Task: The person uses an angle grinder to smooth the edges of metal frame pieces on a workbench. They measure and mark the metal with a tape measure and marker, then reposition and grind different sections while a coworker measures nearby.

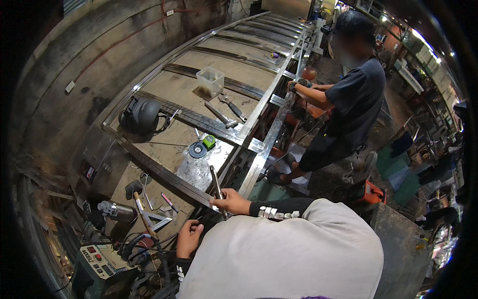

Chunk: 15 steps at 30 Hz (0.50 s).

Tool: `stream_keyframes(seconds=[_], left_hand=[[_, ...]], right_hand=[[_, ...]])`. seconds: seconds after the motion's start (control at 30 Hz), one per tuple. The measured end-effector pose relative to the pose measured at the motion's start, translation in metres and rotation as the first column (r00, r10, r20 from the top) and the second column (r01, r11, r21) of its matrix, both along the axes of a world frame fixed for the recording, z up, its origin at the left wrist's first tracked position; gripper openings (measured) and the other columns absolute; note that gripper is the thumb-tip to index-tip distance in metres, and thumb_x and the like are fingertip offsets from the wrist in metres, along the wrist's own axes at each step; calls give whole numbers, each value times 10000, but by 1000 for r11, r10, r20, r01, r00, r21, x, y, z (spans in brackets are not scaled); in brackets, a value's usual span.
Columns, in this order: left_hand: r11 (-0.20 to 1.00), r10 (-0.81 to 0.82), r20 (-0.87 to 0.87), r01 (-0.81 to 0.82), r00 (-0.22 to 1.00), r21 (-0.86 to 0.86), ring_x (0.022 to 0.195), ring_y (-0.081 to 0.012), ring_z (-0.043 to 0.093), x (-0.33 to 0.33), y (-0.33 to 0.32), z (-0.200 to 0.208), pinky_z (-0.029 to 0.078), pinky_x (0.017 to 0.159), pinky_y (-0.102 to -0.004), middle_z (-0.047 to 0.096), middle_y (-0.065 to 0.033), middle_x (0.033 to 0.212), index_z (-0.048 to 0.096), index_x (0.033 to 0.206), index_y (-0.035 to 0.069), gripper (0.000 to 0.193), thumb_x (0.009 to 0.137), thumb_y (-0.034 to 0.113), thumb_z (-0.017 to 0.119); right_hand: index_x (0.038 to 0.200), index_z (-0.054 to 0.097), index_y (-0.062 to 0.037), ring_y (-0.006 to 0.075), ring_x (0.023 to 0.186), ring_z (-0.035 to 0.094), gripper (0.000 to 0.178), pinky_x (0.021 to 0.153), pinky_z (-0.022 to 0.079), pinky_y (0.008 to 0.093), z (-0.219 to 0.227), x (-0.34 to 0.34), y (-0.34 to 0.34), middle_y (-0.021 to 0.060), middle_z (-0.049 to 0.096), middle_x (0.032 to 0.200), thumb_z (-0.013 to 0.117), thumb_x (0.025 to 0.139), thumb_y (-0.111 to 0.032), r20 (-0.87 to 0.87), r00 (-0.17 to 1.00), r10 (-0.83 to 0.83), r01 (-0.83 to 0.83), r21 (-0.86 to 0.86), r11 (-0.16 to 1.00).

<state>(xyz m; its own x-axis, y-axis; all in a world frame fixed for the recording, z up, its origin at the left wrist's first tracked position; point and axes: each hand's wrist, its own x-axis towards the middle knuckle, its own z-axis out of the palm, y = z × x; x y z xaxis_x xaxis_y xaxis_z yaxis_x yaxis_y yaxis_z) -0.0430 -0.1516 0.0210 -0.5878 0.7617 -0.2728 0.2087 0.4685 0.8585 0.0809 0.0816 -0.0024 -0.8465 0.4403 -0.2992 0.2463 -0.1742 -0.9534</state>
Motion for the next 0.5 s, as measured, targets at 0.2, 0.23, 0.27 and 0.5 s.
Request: stream_keyframes(seconds=[0.2, 0.23, 0.27, 0.5], left_hand=[[1000, 9, 12, -9, 1000, -14, 749, -139, 618, -4, 0, 4, 512, 703, -314, 684, -85, 862, 655, 1185, -19, 361, 952, 244, 734], [999, 15, 6, -15, 1000, -40, 771, -143, 616, -5, 0, 3, 510, 720, -317, 684, -77, 875, 658, 1177, -20, 343, 947, 224, 729], [999, 20, -5, -20, 1000, -42, 794, -147, 614, -5, -1, 2, 507, 736, -320, 684, -69, 888, 661, 1169, -22, 325, 942, 203, 724], [993, 65, -17, -67, 998, -96, 745, -145, 636, -5, -11, -8, 524, 702, -326, 701, -100, 854, 656, 1181, -16, 371, 949, 261, 744]], right_hand=[[929, 577, -81, 63, 644, 507, 262, 555, 391, 262, 2, 3, -4, -33, 555, 749, 784, 934, -241, -133, 991, -17, -2, -141, 990], [945, 585, -78, 67, 654, 512, 262, 559, 396, 268, 1, 4, -5, -29, 558, 750, 786, 929, -245, -144, 989, -18, -5, -160, 987], [961, 594, -75, 70, 664, 518, 264, 563, 402, 275, -1, 5, -5, -25, 560, 752, 789, 925, -250, -148, 989, -26, 0, -175, 985], [935, 613, -37, 100, 702, 526, 360, 600, 437, 297, -15, 3, -5, 3, 565, 759, 823, 875, -323, -100, 994, -44, 34, -97, 995]])
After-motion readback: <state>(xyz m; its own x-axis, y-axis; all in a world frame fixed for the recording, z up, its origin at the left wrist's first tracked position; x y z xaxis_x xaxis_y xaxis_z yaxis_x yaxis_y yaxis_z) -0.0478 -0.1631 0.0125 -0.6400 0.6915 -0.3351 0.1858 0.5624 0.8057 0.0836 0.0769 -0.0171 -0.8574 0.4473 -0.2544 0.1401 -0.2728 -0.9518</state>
